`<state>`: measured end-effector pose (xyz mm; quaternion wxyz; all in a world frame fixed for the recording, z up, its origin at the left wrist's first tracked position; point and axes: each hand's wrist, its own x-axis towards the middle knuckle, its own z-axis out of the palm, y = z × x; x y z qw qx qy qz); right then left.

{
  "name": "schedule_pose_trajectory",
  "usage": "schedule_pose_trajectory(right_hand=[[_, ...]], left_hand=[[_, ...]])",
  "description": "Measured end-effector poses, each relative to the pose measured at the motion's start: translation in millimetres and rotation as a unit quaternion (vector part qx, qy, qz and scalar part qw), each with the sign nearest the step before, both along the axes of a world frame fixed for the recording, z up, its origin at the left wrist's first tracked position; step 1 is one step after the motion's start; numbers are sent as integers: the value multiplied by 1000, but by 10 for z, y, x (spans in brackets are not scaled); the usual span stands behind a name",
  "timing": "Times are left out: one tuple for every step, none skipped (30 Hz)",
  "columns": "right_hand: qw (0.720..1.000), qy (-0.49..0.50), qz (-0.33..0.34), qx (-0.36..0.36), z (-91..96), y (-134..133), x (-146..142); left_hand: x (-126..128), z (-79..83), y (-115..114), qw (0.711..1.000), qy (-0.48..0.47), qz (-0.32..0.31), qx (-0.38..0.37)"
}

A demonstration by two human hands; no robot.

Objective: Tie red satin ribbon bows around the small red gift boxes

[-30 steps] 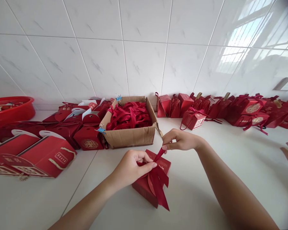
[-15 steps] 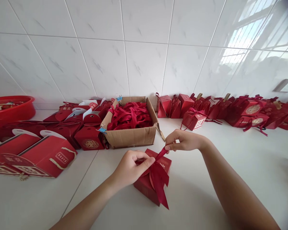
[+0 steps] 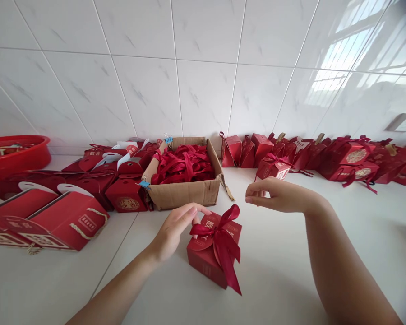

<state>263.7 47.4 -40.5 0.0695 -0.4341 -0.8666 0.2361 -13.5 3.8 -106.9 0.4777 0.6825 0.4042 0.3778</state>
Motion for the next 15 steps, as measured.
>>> schedule_pose_trajectory(right_hand=[[1000,-12,0,2,23,-53,7],[1000,-23,8,-1,43,-116,4],[999,-31,20,-9,60,-186,-8],[998,-38,36,-17,73,-262,-30],[997,-45,51,-22,80,-339,-61],[996,-51,66,-24,82,-415,-99],[995,-56,76,-19,77,-486,-142],[995,-58,82,-5,65,-550,-185],[995,-57,87,15,45,-605,-227],[994,-51,90,40,15,-649,-264],[993,-43,93,66,-25,-682,-294],[991,-34,96,89,-75,-705,-315],[989,-23,100,108,-136,-722,-328],[987,-11,105,122,-206,-733,-332],[985,5,110,135,-282,-742,-329]], left_hand=[[-8,-6,0,1000,5,1,5],[-13,-13,0,1000,8,1,6],[-16,-18,-2,1000,8,0,6],[-15,-21,-5,1000,5,-3,5],[-11,-21,-11,1000,0,-6,3],[-5,-17,-20,1000,-6,-5,1],[4,-9,-30,1000,-11,-1,-1],[14,1,-42,1000,-15,4,-4],[25,13,-55,1000,-20,9,-9],[35,26,-66,999,-25,11,-17],[44,38,-75,999,-31,7,-27],[51,48,-82,999,-38,-4,-38],[56,55,-85,998,-46,-19,-46],[58,60,-84,997,-52,-34,-48],[57,61,-81,997,-55,-44,-45]])
